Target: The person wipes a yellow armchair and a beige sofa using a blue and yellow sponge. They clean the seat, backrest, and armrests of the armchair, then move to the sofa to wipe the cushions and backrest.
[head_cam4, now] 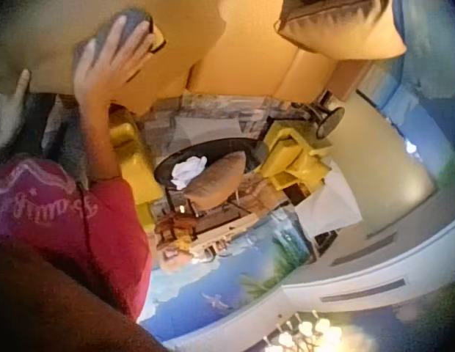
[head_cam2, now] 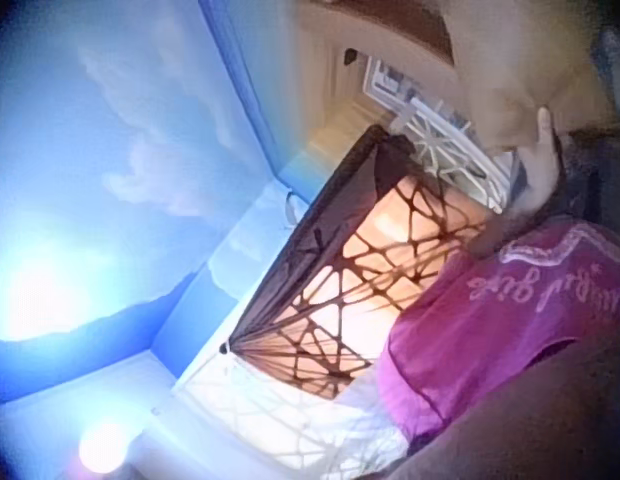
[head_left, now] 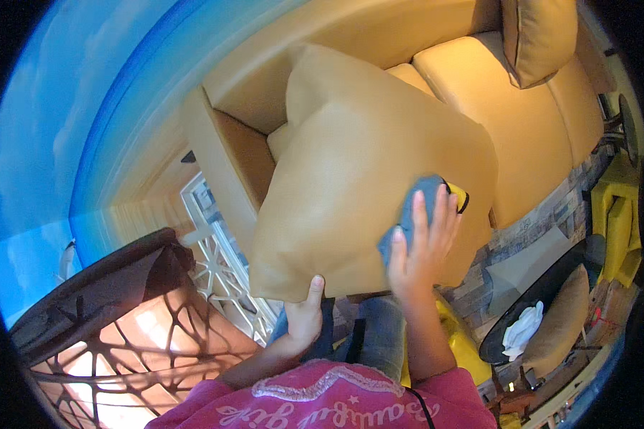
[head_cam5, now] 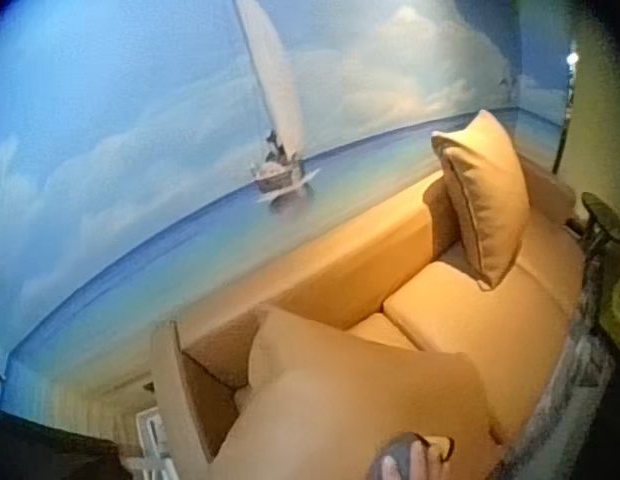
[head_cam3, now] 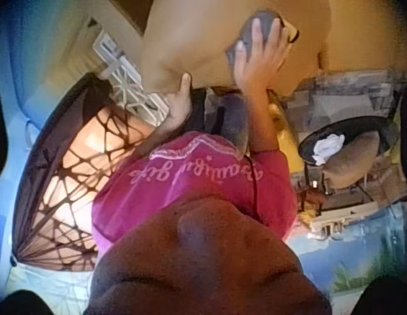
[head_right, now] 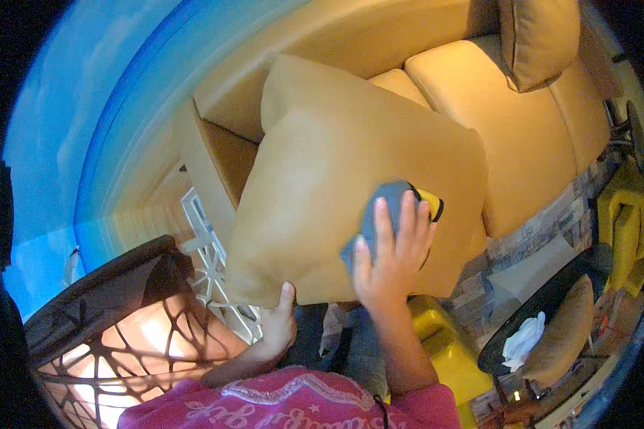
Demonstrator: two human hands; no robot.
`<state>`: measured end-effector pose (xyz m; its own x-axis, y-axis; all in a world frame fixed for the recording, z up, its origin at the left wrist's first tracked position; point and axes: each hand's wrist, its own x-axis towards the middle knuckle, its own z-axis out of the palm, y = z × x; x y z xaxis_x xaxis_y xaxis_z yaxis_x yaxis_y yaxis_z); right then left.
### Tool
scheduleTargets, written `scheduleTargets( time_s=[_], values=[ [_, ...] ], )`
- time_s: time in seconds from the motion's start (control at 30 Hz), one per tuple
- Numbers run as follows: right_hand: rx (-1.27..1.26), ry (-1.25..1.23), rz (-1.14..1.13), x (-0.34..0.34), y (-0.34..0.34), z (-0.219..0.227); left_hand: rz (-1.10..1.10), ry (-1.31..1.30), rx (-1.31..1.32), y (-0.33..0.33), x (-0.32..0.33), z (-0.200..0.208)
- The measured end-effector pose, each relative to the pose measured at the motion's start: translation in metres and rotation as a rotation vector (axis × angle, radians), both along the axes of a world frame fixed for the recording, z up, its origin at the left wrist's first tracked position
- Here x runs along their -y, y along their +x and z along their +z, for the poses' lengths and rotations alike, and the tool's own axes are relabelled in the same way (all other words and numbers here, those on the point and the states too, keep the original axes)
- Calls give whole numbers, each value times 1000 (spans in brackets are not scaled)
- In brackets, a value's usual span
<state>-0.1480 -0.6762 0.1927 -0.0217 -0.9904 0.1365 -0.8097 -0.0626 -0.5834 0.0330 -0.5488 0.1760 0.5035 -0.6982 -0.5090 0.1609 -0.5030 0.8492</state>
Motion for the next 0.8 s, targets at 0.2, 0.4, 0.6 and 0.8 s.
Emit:
scheduleTargets(
  time_s=[0.2, 0.4, 0.6, 0.8],
  values=[
    [-52, 61, 574, -16, 102, 10, -167, 110, -10, 24, -25, -19],
    [-98, 139, 304, -5, 35, -3, -194, 430, -534, 48, 10, 1],
    [-236, 151, -41, -2, -4, -12, -663, 72, -288, 36, 51, 84],
    [-34, 79, 278, -28, 28, -18, -912, -126, 1047, -11, 115, 21]
  ],
)
